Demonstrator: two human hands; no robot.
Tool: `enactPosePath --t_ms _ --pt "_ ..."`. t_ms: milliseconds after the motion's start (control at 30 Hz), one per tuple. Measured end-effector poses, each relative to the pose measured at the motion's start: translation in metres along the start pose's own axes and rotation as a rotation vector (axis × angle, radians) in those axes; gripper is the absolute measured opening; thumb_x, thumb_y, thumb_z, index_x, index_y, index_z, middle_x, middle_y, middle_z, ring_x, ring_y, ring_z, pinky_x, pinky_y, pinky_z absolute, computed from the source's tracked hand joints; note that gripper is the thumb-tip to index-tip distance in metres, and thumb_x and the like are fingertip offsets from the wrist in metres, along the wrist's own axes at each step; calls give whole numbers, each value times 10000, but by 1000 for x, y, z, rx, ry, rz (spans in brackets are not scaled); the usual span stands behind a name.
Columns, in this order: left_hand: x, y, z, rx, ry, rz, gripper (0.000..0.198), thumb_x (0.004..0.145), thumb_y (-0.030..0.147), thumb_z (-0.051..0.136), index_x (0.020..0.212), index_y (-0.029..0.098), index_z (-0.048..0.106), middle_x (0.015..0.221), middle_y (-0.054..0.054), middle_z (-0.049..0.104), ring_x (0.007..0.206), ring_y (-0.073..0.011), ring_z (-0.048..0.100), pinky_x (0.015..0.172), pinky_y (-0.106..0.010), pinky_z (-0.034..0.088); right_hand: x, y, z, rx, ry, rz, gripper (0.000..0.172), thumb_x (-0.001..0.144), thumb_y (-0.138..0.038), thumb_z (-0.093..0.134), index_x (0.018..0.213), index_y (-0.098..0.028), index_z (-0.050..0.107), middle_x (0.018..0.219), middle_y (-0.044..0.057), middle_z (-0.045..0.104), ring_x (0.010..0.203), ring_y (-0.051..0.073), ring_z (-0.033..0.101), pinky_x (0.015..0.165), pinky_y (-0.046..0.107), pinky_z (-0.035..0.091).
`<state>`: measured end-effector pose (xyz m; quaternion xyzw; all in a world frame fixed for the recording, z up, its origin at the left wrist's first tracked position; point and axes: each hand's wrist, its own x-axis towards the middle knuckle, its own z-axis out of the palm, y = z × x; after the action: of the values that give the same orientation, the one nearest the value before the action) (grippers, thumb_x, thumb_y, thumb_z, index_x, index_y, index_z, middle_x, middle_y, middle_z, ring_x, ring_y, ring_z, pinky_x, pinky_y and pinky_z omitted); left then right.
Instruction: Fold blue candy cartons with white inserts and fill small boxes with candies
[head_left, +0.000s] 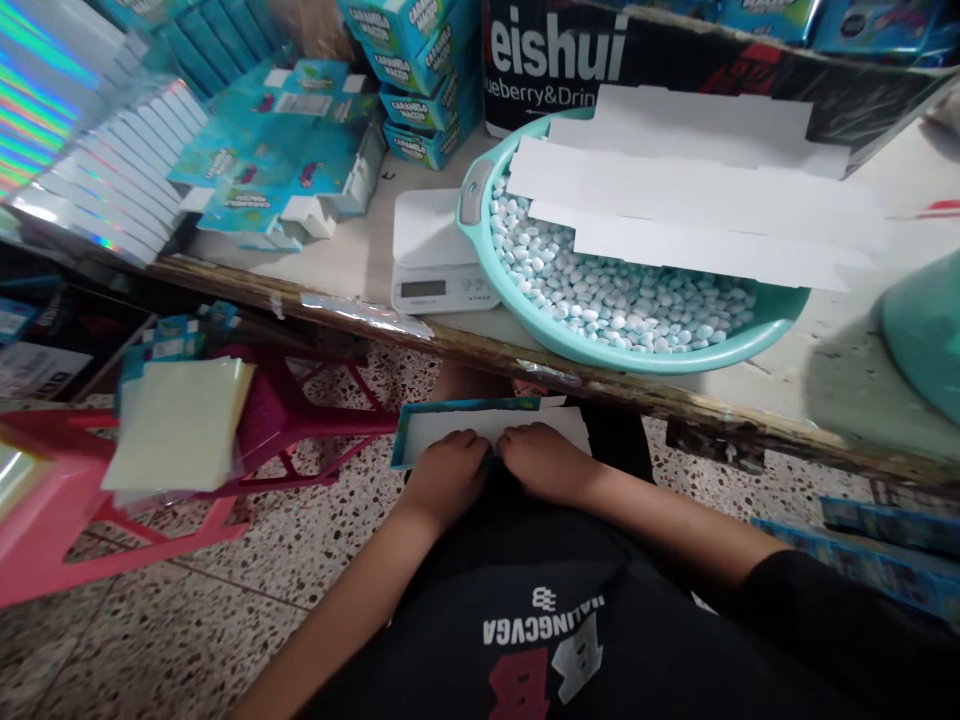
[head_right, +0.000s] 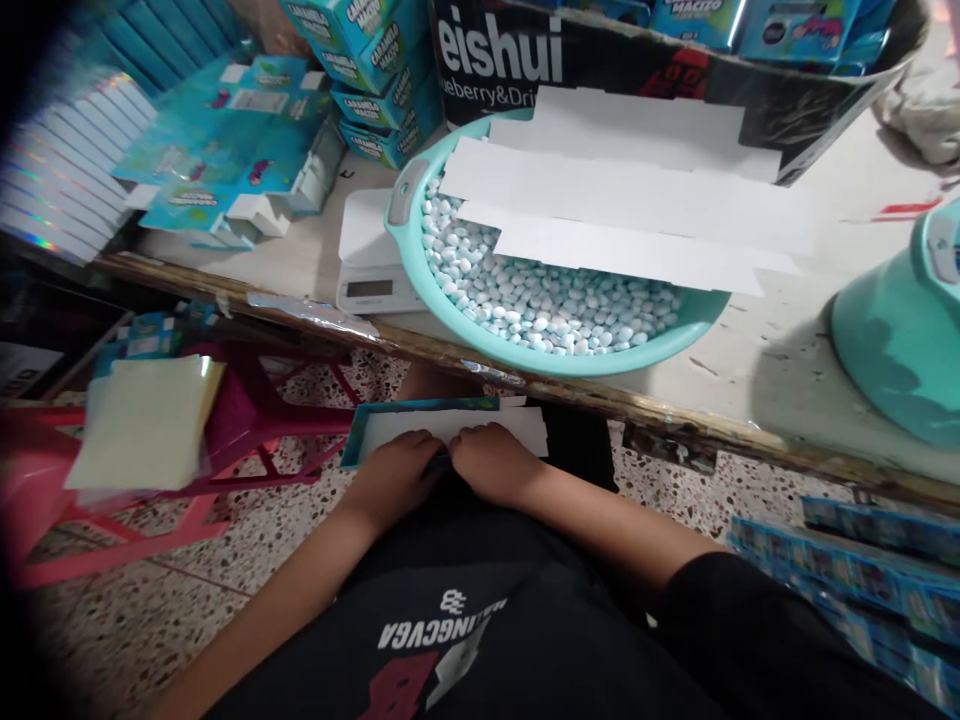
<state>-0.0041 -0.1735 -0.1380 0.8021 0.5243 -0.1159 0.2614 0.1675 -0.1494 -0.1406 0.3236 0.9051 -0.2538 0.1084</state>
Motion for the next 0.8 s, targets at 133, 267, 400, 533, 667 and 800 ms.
enactPosePath --t_ms 133,267,400,533,667,800 --pt "2 3 0 30 -8 20 261 872 111 472 1053 120 660 1041 -151 693 1045 -310 647 867 -415 526 -1 3 5 46 -1 39 201 885 -84 495 1014 -69 649 998 172 689 921 292 659 786 380 473" --pt "5 5 -3 52 6 25 276 863 119 465 1060 110 658 1051 -160 699 1028 -320 655 842 -426 526 4 11 11 124 13 48 179 872 -110 548 1024 -96 642 1050 145 675 1006 257 633 850 337 472" --pt "15 7 -3 45 26 59 228 825 187 551 1001 103 670 1010 -162 699 1003 -323 655 855 -422 517 8 17 10 179 33 84 127 869 -127 562 950 -98 656 1060 149 644 1005 244 626 878 325 478" --pt "19 1 -3 2 17 137 221 858 290 579 992 145 677 1012 -127 704 996 -295 659 854 -390 520 -7 17 -7 212 38 113 143 868 -191 624 971 -105 672 1111 159 621 1009 263 636 872 364 509" --pt "-9 -28 -17 -169 -13 121 155 854 307 604 889 189 699 949 -90 728 909 -278 686 808 -387 539 -52 8 -34 239 403 -85 243 902 -183 613 1139 -137 639 1330 170 576 1232 299 553 1037 468 462" --pt "-72 -66 -32 -786 263 -94 275 800 455 684 990 260 719 918 -51 761 812 -264 713 706 -371 590 -93 -6 -62 464 851 -233 339 888 -119 628 1216 -206 603 1198 96 657 1144 201 614 994 362 519"
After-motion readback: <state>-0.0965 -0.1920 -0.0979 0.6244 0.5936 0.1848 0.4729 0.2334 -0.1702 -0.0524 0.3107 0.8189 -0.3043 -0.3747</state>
